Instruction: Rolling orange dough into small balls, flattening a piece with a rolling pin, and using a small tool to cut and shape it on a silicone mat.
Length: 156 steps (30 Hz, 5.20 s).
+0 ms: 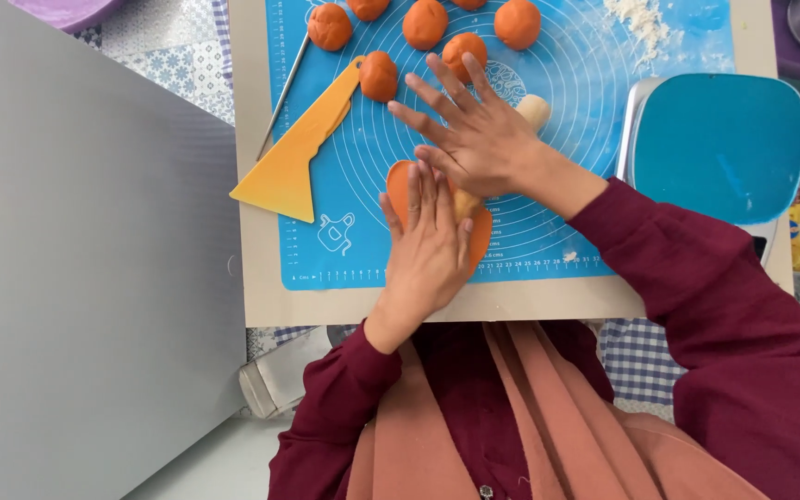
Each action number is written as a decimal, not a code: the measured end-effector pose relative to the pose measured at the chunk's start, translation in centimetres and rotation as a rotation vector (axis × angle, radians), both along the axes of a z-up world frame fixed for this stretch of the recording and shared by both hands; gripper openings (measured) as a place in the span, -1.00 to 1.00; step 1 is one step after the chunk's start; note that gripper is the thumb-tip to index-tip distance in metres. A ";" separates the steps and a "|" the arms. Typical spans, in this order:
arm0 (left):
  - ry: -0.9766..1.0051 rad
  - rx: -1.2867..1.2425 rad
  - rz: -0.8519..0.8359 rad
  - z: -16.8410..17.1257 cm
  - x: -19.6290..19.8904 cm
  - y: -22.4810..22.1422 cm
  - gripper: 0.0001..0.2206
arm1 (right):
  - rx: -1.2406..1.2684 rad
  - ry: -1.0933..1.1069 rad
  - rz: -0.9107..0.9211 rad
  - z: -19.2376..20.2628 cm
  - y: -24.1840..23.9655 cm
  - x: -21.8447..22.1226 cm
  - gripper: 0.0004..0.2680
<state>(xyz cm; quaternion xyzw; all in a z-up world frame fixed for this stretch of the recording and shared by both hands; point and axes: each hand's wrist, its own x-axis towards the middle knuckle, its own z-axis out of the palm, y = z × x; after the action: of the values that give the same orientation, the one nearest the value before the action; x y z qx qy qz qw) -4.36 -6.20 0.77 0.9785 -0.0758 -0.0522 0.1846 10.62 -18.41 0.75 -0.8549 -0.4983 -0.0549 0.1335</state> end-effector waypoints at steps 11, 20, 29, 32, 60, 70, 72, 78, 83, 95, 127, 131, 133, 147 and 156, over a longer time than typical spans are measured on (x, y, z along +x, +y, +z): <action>-0.085 -0.167 -0.179 -0.7 -3.9 -3.4 -0.14 | -0.230 -0.112 -0.108 -2.1 -5.5 -2.9 -0.49; -0.554 0.069 0.005 -0.3 -4.9 -6.6 -0.36 | -0.025 -0.054 -0.176 -1.5 -9.8 -6.6 -0.54; -0.406 0.076 0.002 -0.1 -3.7 -2.5 -0.24 | 0.037 -0.012 -0.226 -1.1 -6.2 -6.0 -0.49; -0.412 0.143 0.124 -0.3 -3.6 -0.1 -0.21 | 0.060 0.008 -0.186 -0.6 -2.7 -4.6 -0.52; -0.509 0.412 0.075 0.5 -4.2 0.4 -0.39 | -0.369 0.193 -0.102 1.0 4.0 -3.2 -0.49; -0.570 0.456 0.029 1.7 -5.0 -1.5 -0.53 | -0.092 -0.215 -0.163 -3.5 -1.0 -5.1 -0.55; -0.599 0.101 -0.080 2.6 -4.7 -0.8 -0.73 | -0.097 -0.178 -0.155 -3.7 -2.0 -5.5 -0.56; -0.559 -0.139 -0.180 2.0 -5.4 -1.0 -0.71 | 0.530 0.275 -0.387 2.3 -5.3 -6.0 -0.43; -0.361 -0.345 -0.227 -0.1 -5.1 -1.6 -0.53 | 1.503 -0.594 -0.619 6.3 -12.0 -3.2 -0.63; -0.193 -0.179 -0.015 3.3 -1.7 0.7 -0.40 | 0.686 -0.186 -0.357 4.5 -4.2 -4.8 -0.75; -0.426 0.572 -0.060 -0.5 -5.6 -8.5 -0.47 | -0.097 0.092 -0.236 0.2 -5.4 -5.2 -0.51; -0.619 0.254 -0.028 0.3 -5.9 -8.2 -0.62 | 0.029 0.100 -0.265 0.0 -7.6 -6.8 -0.52; -0.607 0.186 -0.040 0.8 -5.4 -7.6 -0.62 | 0.066 0.120 -0.272 0.2 -7.9 -7.0 -0.52; -0.295 -0.112 -0.165 0.7 0.1 6.3 -0.48 | 0.101 0.123 -0.227 1.9 -2.2 -5.8 -0.53; -0.105 -0.192 -0.370 3.0 5.3 7.8 -0.59 | -0.089 0.367 -0.375 0.3 -2.7 -3.8 -0.51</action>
<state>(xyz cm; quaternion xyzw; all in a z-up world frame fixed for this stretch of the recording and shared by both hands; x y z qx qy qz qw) 0.97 1.57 3.81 0.9271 -0.2683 -0.0267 0.2603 6.82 -21.08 1.06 -0.9330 -0.3005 0.0993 0.1714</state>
